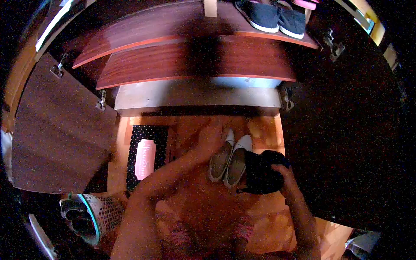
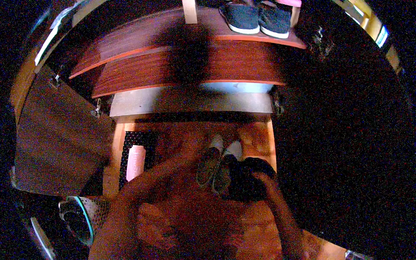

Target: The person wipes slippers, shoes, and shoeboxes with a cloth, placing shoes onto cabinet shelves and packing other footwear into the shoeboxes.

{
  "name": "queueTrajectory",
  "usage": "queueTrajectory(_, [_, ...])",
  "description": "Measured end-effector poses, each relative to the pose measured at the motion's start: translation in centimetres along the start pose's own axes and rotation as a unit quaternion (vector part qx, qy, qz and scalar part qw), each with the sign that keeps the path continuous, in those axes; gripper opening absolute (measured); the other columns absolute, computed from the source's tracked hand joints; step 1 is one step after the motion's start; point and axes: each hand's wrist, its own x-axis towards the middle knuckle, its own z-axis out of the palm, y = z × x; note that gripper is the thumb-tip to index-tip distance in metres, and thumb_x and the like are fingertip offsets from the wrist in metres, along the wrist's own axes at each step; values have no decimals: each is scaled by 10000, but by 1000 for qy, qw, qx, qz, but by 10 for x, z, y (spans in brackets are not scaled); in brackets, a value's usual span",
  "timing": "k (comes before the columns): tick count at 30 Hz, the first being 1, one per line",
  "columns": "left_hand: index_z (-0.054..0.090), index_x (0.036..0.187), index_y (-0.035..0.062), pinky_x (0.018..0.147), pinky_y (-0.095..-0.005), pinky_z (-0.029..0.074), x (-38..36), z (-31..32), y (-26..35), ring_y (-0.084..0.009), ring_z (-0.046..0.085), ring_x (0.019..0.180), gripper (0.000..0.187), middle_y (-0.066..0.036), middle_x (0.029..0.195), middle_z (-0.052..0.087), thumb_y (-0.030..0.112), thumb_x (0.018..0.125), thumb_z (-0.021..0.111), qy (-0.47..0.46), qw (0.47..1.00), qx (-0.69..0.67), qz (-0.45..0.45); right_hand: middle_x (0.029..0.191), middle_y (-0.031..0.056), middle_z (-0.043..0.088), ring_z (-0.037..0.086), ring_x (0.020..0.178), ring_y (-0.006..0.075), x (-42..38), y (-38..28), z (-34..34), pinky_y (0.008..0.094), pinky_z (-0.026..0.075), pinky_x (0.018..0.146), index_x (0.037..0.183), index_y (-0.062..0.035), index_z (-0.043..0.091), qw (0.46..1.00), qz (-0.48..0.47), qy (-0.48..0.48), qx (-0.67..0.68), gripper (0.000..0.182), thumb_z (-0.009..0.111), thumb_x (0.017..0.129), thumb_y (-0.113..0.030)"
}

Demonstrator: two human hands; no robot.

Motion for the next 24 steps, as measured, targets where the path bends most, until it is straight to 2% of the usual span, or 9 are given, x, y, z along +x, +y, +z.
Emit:
queueTrajectory(4, [587,930,-9,563,-441,477,-64,23,15,-323,594,673,311,-188,845,596,269,809,515,-186,977,87,46,1020,116,573,561,927,238,-9,-9,3,360,464,813,1104,-15,507,999,44,21,-16,465,606,681,-182])
queueTrajectory(7, [592,921,-2,567,-438,478,-77,50,6,-319,597,673,294,-186,839,600,255,804,512,-203,970,122,51,1016,112,574,569,910,232,-4,0,10,355,472,810,1105,-8,504,998,53,5,-15,467,614,678,-162])
queueTrajectory(9, [595,915,2,570,-435,479,-79,56,6,-317,599,673,284,-185,835,602,247,800,510,-207,969,125,52,1019,109,571,568,910,229,-9,0,29,352,473,818,1119,-7,493,994,-24,-74,-70,487,624,672,-149])
queueTrajectory(15, [604,897,14,578,-429,482,-84,46,12,-308,605,672,253,-180,822,610,220,790,503,-220,968,111,50,1036,113,566,568,908,229,-9,13,35,349,470,810,1136,-12,482,986,-88,-114,-82,506,618,666,-139])
queueTrajectory(19, [609,885,22,584,-425,483,-94,-24,13,-303,610,671,235,-177,814,616,202,783,498,-233,967,96,24,1026,61,576,548,908,164,-37,-11,25,299,416,866,1102,-22,516,987,-86,-122,-53,424,626,723,-179])
queueTrajectory(21, [612,879,26,587,-423,484,-101,-73,10,-300,612,671,227,-176,809,618,194,779,496,-225,969,102,-4,1004,60,587,553,884,157,-33,-18,8,294,418,856,1048,-18,555,980,-105,-83,-144,394,635,710,-203])
queueTrajectory(22, [614,876,28,588,-422,485,-104,-102,8,-299,613,671,223,-175,807,620,189,778,495,-214,971,107,-24,969,101,598,575,879,236,-41,-26,15,346,458,812,1080,14,525,986,-92,-71,-116,500,624,630,-182])
queueTrajectory(23, [615,873,30,589,-420,485,-105,-130,7,-298,614,671,220,-174,805,621,185,776,494,-200,972,115,-49,969,101,598,575,879,236,-41,-25,21,346,458,812,1080,14,525,986,-97,-75,-114,500,624,630,-182])
queueTrajectory(24, [585,1006,39,633,-430,477,-106,-153,2,-296,606,720,272,-193,900,611,155,798,453,-182,978,66,-76,965,101,600,576,875,235,-39,-23,25,346,461,808,1084,11,524,984,-117,-93,-95,503,621,632,-186])
